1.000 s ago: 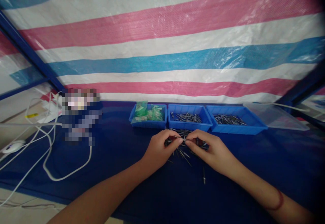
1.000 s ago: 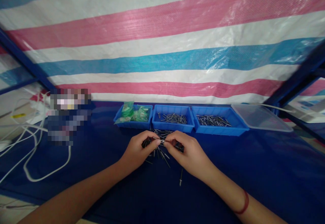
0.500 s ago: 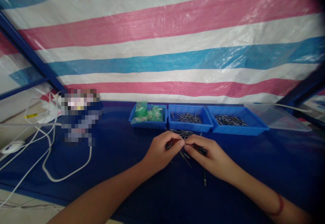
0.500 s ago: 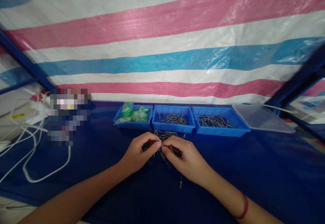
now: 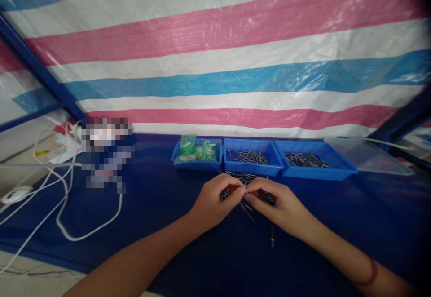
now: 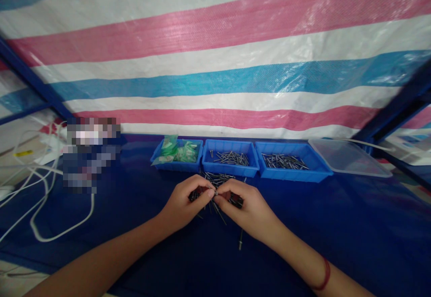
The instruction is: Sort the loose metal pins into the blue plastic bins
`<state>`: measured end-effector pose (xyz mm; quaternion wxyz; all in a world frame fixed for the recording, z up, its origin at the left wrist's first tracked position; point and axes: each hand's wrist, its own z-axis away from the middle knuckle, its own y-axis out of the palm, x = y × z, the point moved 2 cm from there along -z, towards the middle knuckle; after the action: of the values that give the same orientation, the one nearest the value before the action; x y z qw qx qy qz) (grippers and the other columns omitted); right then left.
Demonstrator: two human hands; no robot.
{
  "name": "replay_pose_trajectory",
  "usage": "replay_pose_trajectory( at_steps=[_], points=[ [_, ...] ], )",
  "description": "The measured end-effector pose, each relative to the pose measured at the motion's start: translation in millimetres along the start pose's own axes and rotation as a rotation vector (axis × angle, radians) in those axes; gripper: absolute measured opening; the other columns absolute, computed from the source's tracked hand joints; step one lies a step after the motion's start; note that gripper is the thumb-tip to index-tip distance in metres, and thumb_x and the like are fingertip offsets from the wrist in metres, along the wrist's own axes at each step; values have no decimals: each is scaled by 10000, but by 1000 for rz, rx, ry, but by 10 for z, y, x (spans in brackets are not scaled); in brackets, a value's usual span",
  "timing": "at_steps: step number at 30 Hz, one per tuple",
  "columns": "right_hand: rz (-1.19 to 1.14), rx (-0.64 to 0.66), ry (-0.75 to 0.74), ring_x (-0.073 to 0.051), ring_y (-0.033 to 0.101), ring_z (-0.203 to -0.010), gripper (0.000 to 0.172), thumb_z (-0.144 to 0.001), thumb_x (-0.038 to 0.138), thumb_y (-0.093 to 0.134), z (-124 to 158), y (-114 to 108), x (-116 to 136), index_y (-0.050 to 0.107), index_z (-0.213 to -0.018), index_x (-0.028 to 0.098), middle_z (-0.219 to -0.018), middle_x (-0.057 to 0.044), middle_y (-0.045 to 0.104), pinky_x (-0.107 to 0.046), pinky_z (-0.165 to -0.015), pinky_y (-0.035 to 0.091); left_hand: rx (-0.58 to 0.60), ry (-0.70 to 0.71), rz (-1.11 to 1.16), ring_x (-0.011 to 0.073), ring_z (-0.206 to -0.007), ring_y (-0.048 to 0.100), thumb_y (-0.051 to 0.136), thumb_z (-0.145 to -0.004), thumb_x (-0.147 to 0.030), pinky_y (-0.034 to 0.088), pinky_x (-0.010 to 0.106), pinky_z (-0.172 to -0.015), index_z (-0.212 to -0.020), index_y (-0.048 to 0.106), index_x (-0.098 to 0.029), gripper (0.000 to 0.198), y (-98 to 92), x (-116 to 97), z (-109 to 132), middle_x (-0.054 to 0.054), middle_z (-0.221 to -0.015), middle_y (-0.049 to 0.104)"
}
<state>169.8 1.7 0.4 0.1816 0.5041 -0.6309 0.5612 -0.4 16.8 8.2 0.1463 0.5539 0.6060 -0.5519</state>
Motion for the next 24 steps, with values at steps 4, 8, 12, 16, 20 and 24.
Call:
replay_pose_trajectory(
  at_steps=[4, 8, 12, 16, 20, 24],
  points=[
    [7, -83, 6, -163, 589, -695, 200, -866, 383, 550, -8, -62, 3, 636, -826, 206, -751, -27, 639, -272, -629, 475, -7, 35, -50, 148, -793, 599, 535, -886, -267, 455, 252, -738, -909, 630, -166, 140, -15, 23, 2, 40, -852, 649],
    [97, -177, -2, -179, 592, -730, 231, -874, 413, 529, -38, -285, -38, 632, -815, 215, -766, -29, 646, -295, -665, 478, 32, 120, -230, 203, -958, 572, 557, -870, -299, 422, 336, -868, -1005, 615, -187, 184, -22, 13, 14, 64, -980, 656],
    [411, -431, 57, -199, 601, -690, 196, -857, 393, 532, -48, -780, -223, 637, -852, 227, -795, -44, 671, -330, -649, 459, 161, 186, -421, 253, -1127, 490, 608, -826, -435, 345, 413, -971, -1146, 595, -231, 380, 3, 1, 54, 83, -1169, 600],
    [821, -481, 201, -240, 622, -617, 121, -808, 339, 573, 2, -1221, -574, 627, -762, 241, -690, -64, 659, -342, -538, 406, 263, 231, -526, 283, -1224, 411, 599, -805, -533, 307, 452, -997, -1170, 601, -278, 445, 36, 29, 96, 82, -1301, 519],
    [1119, -376, 175, -203, 513, -396, 171, -809, 382, 566, 63, -1331, -868, 639, -691, 283, -531, -41, 600, -308, -407, 262, 297, 260, -579, 271, -1226, 407, 571, -856, -455, 301, 446, -991, -1070, 651, -292, 281, 50, 61, 103, 53, -1275, 541],
    [1172, -402, 213, -239, 537, -423, 219, -816, 449, 554, 63, -1286, -837, 663, -727, 282, -563, -75, 627, -310, -422, 211, 305, 268, -580, 246, -1199, 429, 545, -890, -398, 303, 422, -983, -988, 663, -278, 196, 54, 60, 95, 30, -1223, 575]
  ],
)
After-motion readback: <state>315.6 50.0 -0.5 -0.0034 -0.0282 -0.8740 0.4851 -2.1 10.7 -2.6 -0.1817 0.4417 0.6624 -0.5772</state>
